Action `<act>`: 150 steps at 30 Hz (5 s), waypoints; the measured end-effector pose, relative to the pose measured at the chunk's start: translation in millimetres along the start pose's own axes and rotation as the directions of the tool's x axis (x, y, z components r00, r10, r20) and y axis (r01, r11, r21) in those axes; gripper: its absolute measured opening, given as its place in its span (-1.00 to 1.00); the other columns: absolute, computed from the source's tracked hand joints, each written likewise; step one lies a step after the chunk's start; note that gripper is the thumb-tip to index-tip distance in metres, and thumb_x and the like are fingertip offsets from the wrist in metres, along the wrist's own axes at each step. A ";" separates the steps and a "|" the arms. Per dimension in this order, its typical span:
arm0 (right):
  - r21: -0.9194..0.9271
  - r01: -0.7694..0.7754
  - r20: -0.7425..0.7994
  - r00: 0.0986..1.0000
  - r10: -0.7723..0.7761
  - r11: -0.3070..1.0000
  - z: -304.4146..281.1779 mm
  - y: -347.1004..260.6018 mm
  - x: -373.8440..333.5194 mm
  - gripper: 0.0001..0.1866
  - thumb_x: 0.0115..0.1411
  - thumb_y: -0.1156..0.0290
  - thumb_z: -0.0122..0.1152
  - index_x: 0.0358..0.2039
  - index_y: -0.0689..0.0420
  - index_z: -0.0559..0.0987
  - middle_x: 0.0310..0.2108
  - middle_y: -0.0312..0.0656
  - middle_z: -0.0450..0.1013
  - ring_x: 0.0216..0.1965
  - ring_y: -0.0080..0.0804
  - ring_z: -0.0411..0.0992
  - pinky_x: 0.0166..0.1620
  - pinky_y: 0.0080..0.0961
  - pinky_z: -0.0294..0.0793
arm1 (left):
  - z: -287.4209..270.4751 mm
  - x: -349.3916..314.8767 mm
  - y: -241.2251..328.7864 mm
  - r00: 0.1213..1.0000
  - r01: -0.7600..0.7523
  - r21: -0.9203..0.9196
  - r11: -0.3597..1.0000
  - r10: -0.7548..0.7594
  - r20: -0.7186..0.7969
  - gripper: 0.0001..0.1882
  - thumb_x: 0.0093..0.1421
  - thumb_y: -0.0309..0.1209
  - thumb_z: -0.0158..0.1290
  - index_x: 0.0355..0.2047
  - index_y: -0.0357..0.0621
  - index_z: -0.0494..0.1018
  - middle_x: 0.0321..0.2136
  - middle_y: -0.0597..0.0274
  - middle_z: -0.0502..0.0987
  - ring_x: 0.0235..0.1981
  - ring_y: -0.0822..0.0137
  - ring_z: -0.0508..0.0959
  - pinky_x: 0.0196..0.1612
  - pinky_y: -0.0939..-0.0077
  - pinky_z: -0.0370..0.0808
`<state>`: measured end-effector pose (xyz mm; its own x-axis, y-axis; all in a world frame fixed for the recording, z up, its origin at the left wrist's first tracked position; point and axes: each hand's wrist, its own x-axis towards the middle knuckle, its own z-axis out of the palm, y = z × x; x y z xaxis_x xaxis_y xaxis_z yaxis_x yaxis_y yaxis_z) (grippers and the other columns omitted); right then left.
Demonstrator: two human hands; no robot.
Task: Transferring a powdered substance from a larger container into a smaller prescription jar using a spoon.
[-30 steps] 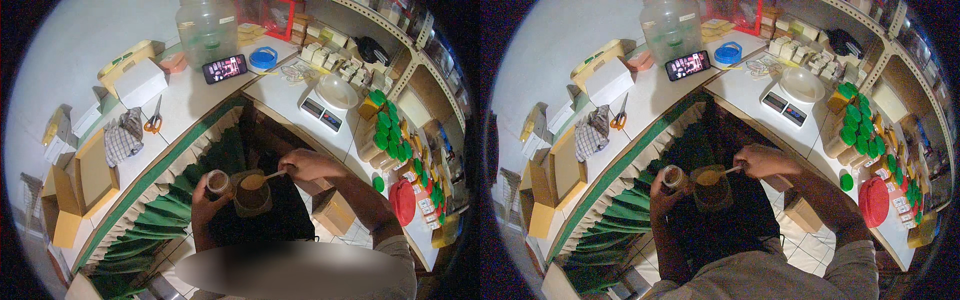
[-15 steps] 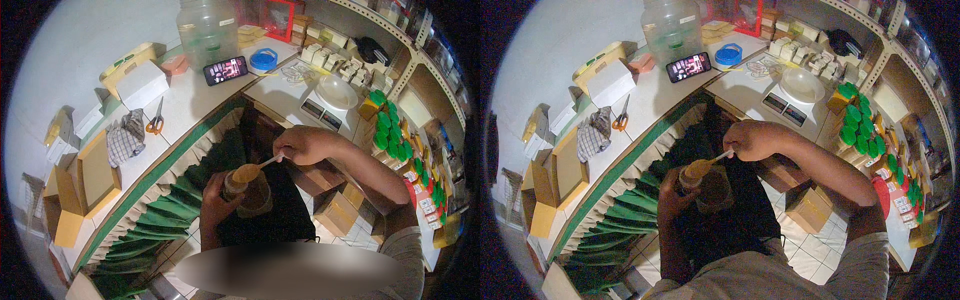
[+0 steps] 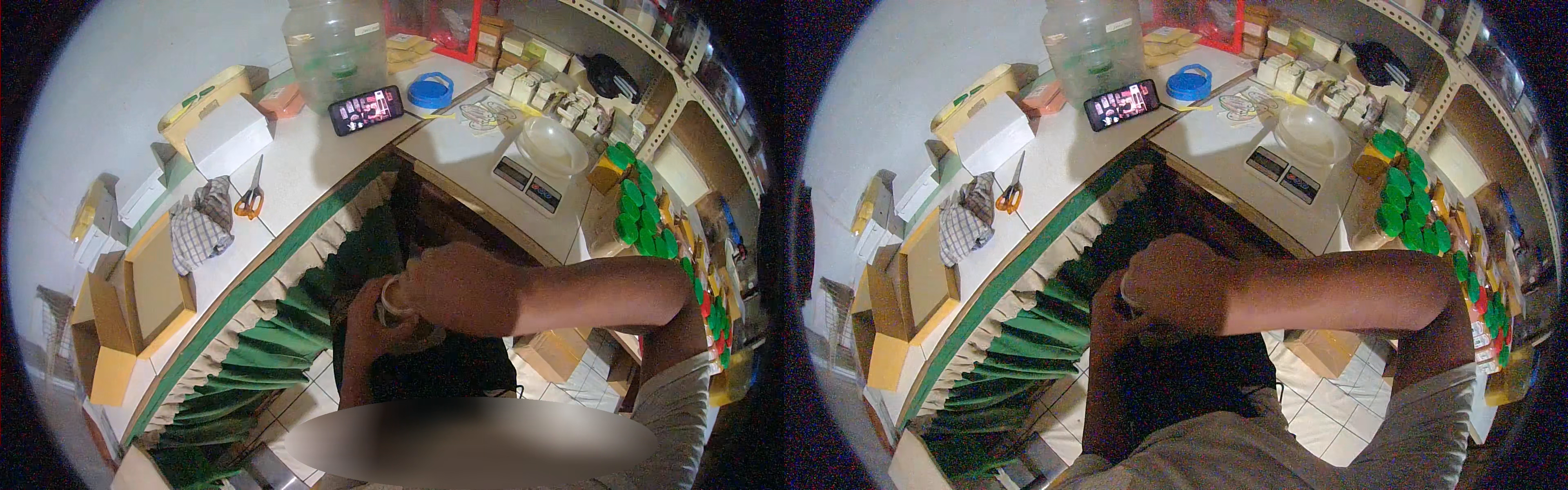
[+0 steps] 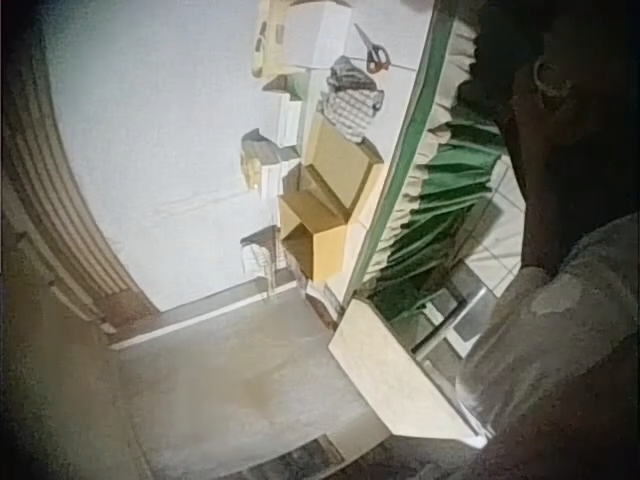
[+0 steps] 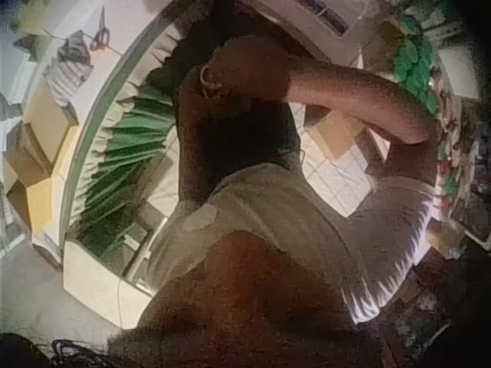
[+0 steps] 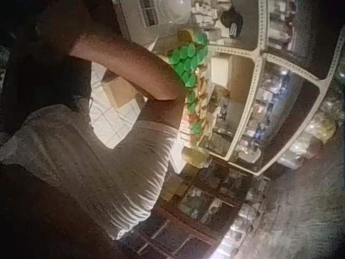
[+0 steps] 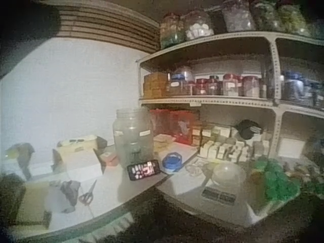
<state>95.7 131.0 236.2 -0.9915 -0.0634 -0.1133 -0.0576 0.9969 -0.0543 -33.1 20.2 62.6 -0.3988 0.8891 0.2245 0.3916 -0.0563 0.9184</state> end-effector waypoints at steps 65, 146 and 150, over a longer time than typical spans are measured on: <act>-0.290 -0.027 0.135 0.989 0.068 0.957 -123.8 -2.9 -43.5 -0.82 -0.03 0.40 0.20 -0.43 0.21 0.62 -0.43 0.05 0.54 -0.32 0.00 0.55 -0.26 -0.20 0.56 | 10.8 42.7 94.9 0.932 -0.085 -0.428 0.900 0.224 0.284 -0.35 -0.08 -0.36 0.35 -0.03 -0.13 0.24 -0.27 0.26 0.47 -0.20 0.37 0.50 -0.11 0.42 0.46; -0.078 -0.028 0.074 0.997 0.034 0.997 -108.2 5.1 -36.7 -0.87 0.18 0.36 0.00 -0.36 0.14 0.41 -0.47 0.07 0.47 -0.32 0.11 0.48 -0.29 -0.03 0.43 | -6.3 7.5 65.0 0.991 -0.063 -0.453 0.889 0.108 0.074 -0.40 -0.17 -0.34 0.37 -0.10 -0.17 0.41 -0.29 0.29 0.54 -0.25 0.41 0.51 -0.10 0.44 0.45; -0.151 -0.013 0.128 0.991 0.032 0.988 -110.8 -1.9 -30.4 -0.89 0.13 0.40 0.03 -0.35 0.13 0.43 -0.46 0.08 0.48 -0.32 0.10 0.50 -0.29 -0.05 0.47 | -11.0 9.1 67.3 0.984 -0.052 -0.367 0.929 0.110 0.139 -0.42 -0.16 -0.33 0.36 -0.10 -0.17 0.42 -0.28 0.27 0.54 -0.23 0.40 0.51 -0.09 0.43 0.44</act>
<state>113.0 136.3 349.8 -0.9699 -0.0367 -0.2407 -0.0620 0.9933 0.0980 -19.5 19.5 130.0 -0.2347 0.9319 0.2767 0.0806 -0.2650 0.9609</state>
